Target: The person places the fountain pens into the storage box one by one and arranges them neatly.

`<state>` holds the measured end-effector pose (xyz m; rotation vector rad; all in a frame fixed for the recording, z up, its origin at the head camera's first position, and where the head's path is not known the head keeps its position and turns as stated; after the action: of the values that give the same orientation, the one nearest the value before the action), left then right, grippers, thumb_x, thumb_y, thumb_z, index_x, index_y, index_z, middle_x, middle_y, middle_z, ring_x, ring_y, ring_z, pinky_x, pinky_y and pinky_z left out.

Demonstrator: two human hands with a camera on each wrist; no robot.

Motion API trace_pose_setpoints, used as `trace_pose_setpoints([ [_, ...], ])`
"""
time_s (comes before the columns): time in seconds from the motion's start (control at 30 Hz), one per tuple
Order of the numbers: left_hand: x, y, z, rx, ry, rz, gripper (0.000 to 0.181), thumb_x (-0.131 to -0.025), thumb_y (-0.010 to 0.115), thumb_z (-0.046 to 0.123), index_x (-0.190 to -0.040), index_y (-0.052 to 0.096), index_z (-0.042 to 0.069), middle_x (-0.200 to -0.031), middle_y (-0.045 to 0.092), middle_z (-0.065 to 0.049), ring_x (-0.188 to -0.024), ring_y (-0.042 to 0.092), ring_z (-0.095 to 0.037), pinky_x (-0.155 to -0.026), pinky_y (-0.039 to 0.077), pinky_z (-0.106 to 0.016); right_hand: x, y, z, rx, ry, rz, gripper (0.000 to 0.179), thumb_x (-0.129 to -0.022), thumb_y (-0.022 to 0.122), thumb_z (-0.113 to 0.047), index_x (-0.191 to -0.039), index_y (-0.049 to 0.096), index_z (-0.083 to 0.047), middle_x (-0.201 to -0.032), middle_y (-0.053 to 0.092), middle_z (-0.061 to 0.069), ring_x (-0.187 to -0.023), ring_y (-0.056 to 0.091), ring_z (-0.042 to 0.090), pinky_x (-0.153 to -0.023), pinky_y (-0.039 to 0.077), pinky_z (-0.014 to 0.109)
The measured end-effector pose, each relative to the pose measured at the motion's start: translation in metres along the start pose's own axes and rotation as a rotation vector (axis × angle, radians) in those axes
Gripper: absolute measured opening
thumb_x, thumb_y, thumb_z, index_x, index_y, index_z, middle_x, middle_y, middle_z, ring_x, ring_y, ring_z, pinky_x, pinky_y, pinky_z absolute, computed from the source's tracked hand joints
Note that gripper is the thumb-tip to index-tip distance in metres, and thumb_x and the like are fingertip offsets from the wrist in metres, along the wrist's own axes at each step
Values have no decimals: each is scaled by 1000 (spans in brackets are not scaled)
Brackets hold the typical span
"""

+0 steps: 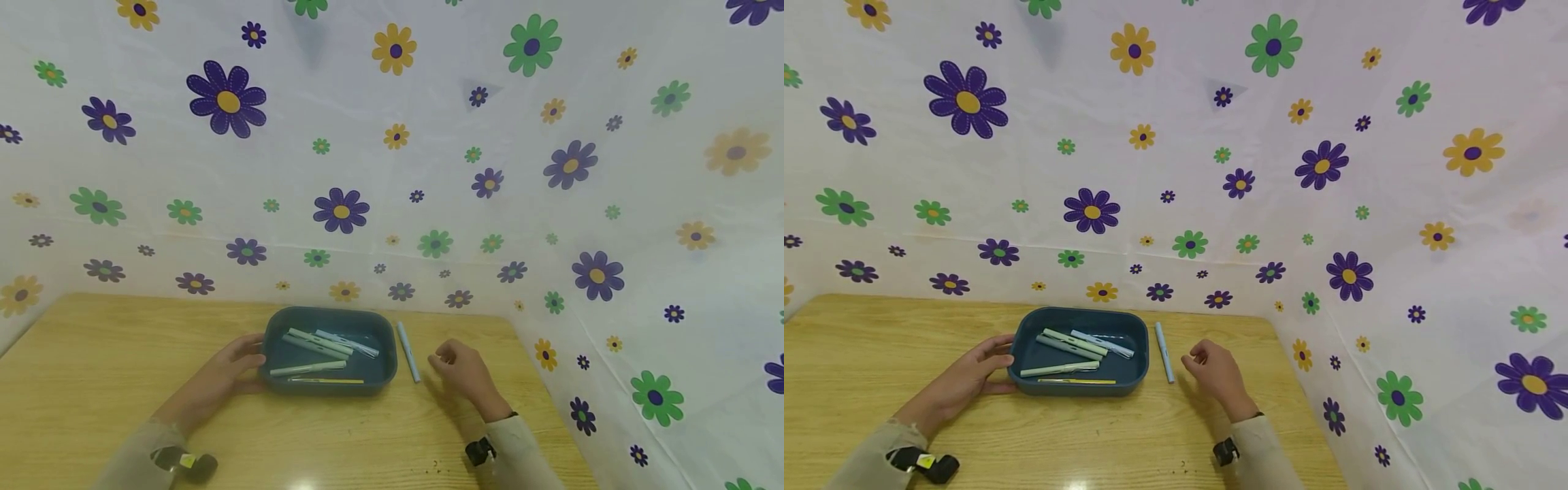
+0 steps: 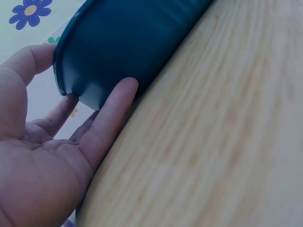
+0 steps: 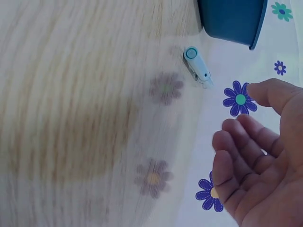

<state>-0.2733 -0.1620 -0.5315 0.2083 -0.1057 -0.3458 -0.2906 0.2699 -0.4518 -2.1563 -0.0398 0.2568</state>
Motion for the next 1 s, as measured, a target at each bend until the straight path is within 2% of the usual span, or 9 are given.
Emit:
trace_pose_setpoints([
  [0.3,0,-1,0,9,-3,4,60,-95,56,22,-146,27,8,-146,27,-23,-123,46,-42,-92,52,-50,-8,-6,-5,13,-68,55,21,-89,67,-34,-100,64,-16,-83,61,-6,-73,55,8,-64,50,28],
  [0.63,1,1,2,4,-1,-3,61,-96,56,23,-147,26,8,-147,27,-23,-122,47,-42,-92,52,-49,-9,-10,-19,-43,-126,73,19,-89,65,-33,-103,63,-21,-91,61,-5,-75,57,10,-66,52,30],
  [0.83,-1,1,1,8,1,0,58,-96,55,22,-146,28,9,-146,28,-22,-121,48,-41,-92,52,-50,-13,-8,-22,-62,-142,69,18,-89,66,-30,-103,64,-20,-91,60,-7,-74,56,9,-67,53,30],
  [1.0,0,1,2,6,-8,11,59,-95,56,23,-146,29,9,-146,28,-22,-121,48,-41,-92,52,-50,-17,-2,-27,-48,-175,33,18,-89,66,-31,-104,63,-22,-91,60,-8,-74,57,7,-67,53,28],
])
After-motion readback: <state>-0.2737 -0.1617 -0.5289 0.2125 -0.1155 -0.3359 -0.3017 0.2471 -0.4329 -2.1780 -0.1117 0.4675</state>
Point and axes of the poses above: each hand's wrist, its own x-axis away from the middle knuckle, its own y-axis out of the palm, z = x × y, the point moved 6 cm from there along -x, towards the middle knuckle
